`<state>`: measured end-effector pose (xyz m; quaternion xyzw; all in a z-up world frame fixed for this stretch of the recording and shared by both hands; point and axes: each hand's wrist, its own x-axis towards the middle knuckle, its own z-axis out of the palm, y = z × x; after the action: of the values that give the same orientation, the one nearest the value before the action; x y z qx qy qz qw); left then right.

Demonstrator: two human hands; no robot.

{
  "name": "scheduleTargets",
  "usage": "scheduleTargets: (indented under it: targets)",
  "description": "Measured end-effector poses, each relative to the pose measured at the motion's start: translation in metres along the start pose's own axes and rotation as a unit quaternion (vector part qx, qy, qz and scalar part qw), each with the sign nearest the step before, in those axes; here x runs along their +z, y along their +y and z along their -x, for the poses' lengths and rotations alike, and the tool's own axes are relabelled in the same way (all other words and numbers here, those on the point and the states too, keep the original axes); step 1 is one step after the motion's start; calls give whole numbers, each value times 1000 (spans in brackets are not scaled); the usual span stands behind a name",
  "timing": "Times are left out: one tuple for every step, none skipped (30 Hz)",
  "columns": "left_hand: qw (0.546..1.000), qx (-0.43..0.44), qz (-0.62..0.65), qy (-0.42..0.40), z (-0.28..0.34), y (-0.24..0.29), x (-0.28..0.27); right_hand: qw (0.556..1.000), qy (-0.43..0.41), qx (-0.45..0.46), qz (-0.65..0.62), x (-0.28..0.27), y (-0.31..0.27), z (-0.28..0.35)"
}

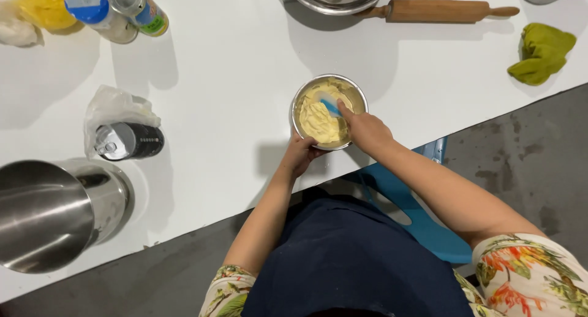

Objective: The recorder retrieves ingredients from a refrigerator, prepares a stand mixer, and transfers dough between bowls.

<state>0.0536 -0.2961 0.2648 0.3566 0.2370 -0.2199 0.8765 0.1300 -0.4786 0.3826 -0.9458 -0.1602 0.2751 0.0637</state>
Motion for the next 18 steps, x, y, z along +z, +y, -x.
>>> scheduleTargets:
  targets:
    - [1000, 2, 5, 1, 1, 3, 5, 1000, -2, -2, 4, 1, 3, -2]
    - [1000, 4, 7, 2, 4, 6, 9, 1000, 0, -2, -19, 4, 5, -2]
    - [1000, 6, 10, 2, 8, 10, 12, 999, 3, -2, -42, 6, 7, -3]
    - [1000, 11, 15, 1, 9, 11, 16, 999, 4, -4, -36, 12, 8, -4]
    - [1000, 7, 14, 11, 11, 12, 21, 999, 11, -10, -28, 17, 9, -4]
    - [1000, 3, 13, 23, 16, 14, 24, 999, 16, -17, -23, 23, 9, -4]
    - [1000, 6, 17, 24, 13, 8, 22, 999, 15, -20, -19, 17, 2, 2]
    - [999, 23, 18, 16, 10, 3, 19, 1000, 1, 1, -15, 10, -5, 8]
    - [999, 40, 19, 8, 6, -2, 17, 1000, -14, 22, -11, 2, -11, 14]
    - [999, 44, 17, 5, 8, 0, 18, 1000, -9, 21, -10, 4, -9, 16]
    - [999, 44, 13, 8, 9, 1, 20, 1000, -9, 4, 4, 6, -7, 19]
    - [999, 43, 7, 12, 12, 3, 20, 1000, -10, -13, 17, 8, -5, 21]
    - [999, 47, 5, 9, 13, 8, 20, 1000, -5, -13, 17, -3, -5, 24]
    - [999, 37, -13, 19, 19, 10, 18, 999, -19, -17, 37, -11, -5, 30]
    - [999, 27, -32, 29, 24, 12, 16, 998, -32, -21, 56, -19, -5, 35]
    - [999, 28, -31, 32, 33, 18, 15, 998, -33, -24, 57, -21, -5, 40]
    - [998, 13, -45, 42, 42, 24, 14, 996, 13, -33, 81, -22, -5, 46]
    - [997, -2, -60, 53, 51, 30, 13, 992, 60, -41, 104, -25, -4, 51]
